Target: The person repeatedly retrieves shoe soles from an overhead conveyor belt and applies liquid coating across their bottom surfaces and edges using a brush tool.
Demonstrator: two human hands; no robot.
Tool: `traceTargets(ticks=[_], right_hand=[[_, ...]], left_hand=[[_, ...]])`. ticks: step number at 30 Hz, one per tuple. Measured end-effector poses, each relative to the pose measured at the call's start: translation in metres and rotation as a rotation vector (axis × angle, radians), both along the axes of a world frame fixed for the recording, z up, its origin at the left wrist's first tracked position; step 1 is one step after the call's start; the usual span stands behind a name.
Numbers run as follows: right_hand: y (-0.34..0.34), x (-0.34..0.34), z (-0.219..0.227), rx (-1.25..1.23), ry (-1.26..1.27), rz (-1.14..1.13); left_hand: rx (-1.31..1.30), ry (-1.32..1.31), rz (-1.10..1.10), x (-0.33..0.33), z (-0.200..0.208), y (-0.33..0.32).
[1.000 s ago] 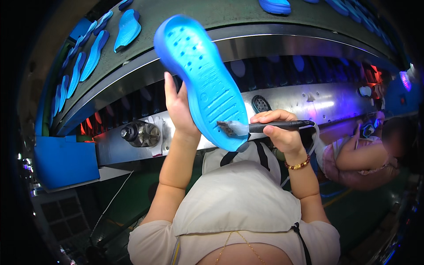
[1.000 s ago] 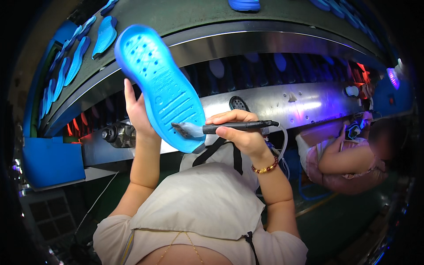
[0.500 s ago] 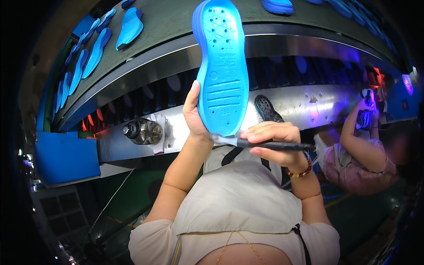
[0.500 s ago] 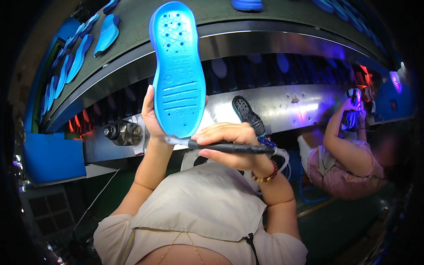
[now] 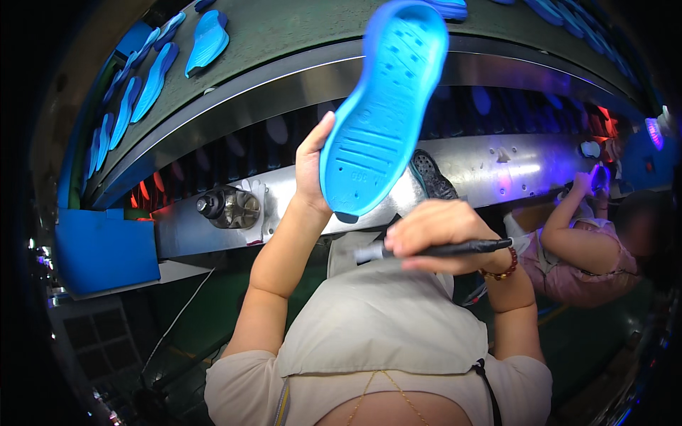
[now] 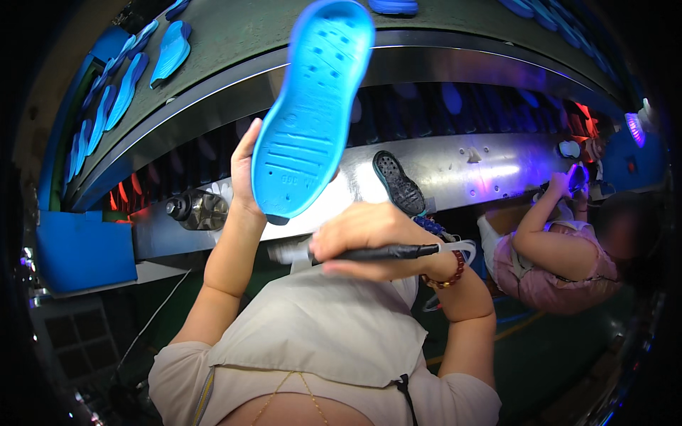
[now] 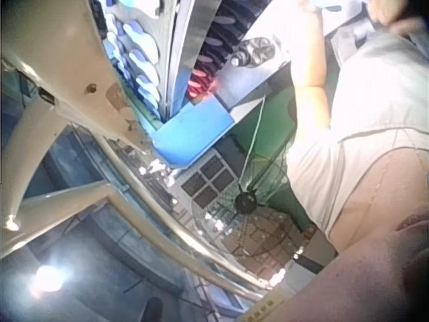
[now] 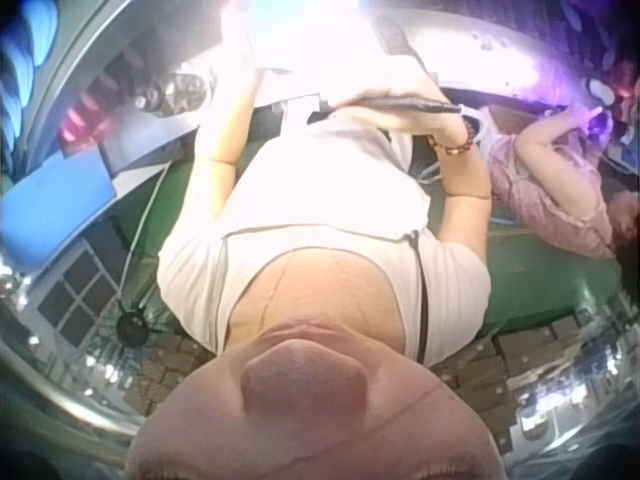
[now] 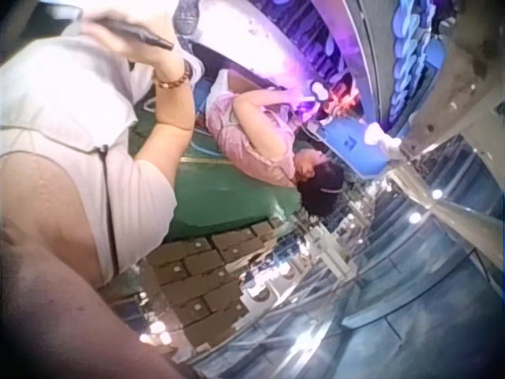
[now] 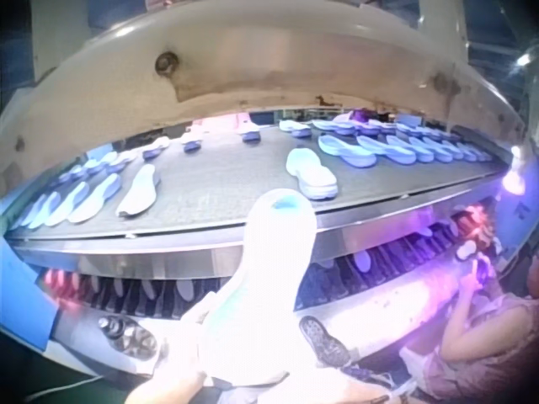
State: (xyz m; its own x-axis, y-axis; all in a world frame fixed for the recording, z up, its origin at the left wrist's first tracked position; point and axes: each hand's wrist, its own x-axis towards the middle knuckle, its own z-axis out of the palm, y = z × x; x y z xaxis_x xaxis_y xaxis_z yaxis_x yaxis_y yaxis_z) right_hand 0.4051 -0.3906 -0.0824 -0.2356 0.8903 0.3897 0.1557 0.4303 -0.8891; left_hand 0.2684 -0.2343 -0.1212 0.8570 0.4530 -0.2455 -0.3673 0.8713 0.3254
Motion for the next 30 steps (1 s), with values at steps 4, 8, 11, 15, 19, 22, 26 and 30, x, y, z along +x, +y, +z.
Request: traceTargets(ticks=[4,8,11,15,19,22,26,30], right_hand=[[-0.003,0.017,-0.003,-0.054,-0.014,-0.181],[-0.006,0.014,-0.009,-0.118,-0.235,0.050],[-0.008,0.022,0.007,-0.175,-0.321,0.164],[-0.011,0.034,-0.009,-0.152,-0.141,0.029],[-0.013,0.040,0.001,-0.264,-0.538,0.223],[-0.010,0.055,-0.010,-0.115,-0.201,0.001],[-0.020,0.060,-0.005,-0.326,-0.380,0.071],[-0.019,0.047,-0.013,-0.411,0.145,-0.112]], left_hand=[[-0.052,0.159,-0.278,-0.004,0.004,-0.003],[0.252,0.420,-0.561,-0.003,0.017,-0.011],[0.293,0.439,-0.653,-0.010,0.019,-0.010],[0.318,0.438,-0.703,-0.005,0.029,-0.010],[0.480,0.619,-0.731,-0.016,0.030,-0.012],[0.518,0.655,-0.665,-0.019,0.035,-0.013],[0.558,0.643,-0.670,-0.020,0.024,-0.015],[0.144,0.375,-0.481,-0.028,-0.008,-0.020]])
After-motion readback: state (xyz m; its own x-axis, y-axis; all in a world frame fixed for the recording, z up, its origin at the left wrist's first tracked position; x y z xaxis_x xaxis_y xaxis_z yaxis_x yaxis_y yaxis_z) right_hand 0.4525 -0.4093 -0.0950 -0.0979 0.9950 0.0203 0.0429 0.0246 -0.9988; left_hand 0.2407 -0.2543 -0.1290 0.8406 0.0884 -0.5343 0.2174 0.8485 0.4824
